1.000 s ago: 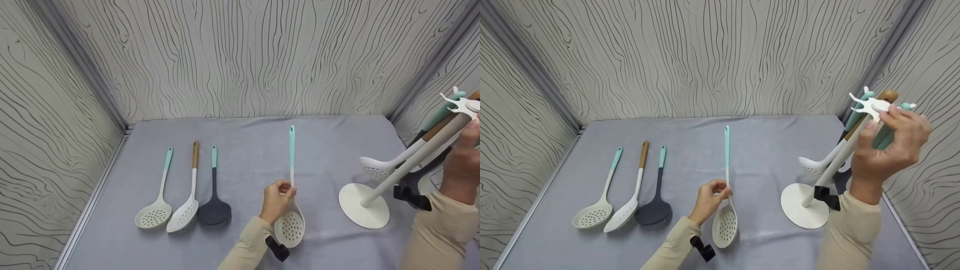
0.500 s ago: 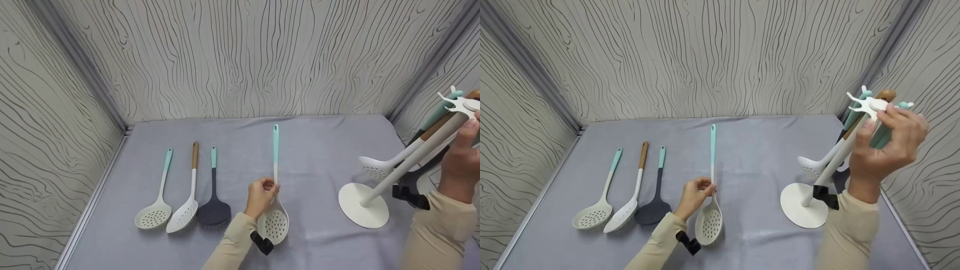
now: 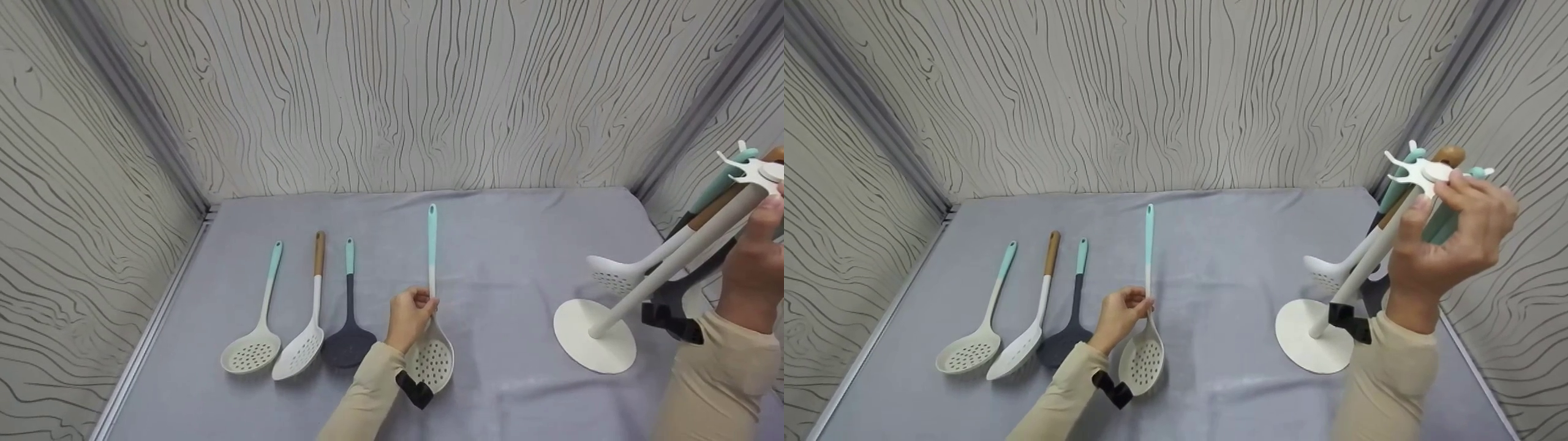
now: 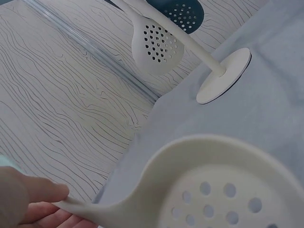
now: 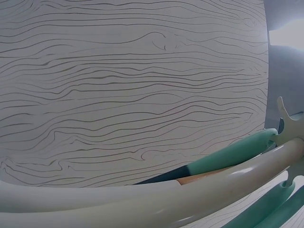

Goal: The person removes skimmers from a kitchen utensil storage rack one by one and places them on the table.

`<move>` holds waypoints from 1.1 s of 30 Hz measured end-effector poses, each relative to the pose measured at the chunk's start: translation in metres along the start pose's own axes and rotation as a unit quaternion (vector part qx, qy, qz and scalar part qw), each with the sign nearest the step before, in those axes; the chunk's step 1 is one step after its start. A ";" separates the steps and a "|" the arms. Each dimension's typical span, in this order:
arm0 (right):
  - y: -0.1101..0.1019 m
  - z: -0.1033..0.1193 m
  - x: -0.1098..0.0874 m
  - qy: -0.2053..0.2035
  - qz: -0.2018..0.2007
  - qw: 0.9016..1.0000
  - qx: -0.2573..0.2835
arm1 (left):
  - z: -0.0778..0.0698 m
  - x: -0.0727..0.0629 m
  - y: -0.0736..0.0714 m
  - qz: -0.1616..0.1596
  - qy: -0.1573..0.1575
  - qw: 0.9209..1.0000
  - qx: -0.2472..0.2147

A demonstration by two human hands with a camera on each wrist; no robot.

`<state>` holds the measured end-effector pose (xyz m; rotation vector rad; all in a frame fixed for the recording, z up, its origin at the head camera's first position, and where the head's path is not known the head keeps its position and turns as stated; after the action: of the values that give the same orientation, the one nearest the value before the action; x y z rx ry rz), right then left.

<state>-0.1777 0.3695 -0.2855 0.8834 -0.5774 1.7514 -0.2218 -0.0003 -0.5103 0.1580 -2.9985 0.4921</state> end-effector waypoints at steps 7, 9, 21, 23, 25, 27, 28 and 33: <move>-0.001 0.001 0.000 -0.001 0.000 1.000 -0.015 | 0.004 0.005 -0.009 -0.024 -0.007 0.999 0.022; -0.001 0.002 0.000 -0.001 0.000 1.000 -0.013 | 0.006 0.007 -0.011 -0.032 -0.014 0.999 0.028; 0.001 0.005 0.001 -0.011 -0.007 0.999 0.030 | 0.016 0.010 -0.019 -0.026 -0.058 0.997 0.042; 0.000 0.006 0.001 -0.009 -0.010 1.000 0.026 | 0.018 0.011 -0.020 -0.024 -0.063 0.997 0.044; 0.000 0.005 -0.001 -0.001 -0.015 1.000 0.013 | 0.021 0.012 -0.022 -0.024 -0.068 0.996 0.051; -0.001 0.002 -0.002 0.004 -0.018 1.000 0.010 | 0.023 0.013 -0.023 -0.025 -0.074 0.995 0.060; -0.001 -0.001 -0.002 0.007 -0.017 1.000 0.002 | 0.024 0.013 -0.024 -0.027 -0.075 0.995 0.066; -0.001 -0.003 -0.002 0.010 -0.011 1.000 0.004 | 0.029 0.015 -0.026 -0.036 -0.089 0.991 0.097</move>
<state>-0.1777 0.3712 -0.2891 0.8730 -0.5473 1.7423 -0.2359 -0.0353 -0.5273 0.3406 -3.0971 0.8012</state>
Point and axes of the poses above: each hand's wrist, its own x-axis towards the middle knuckle, its own y-axis out of the palm, z = x × y, the point moved 4 cm from there along x, towards the middle knuckle, and after that the axes turned 5 degrees about -z, right-handed, at the moved point
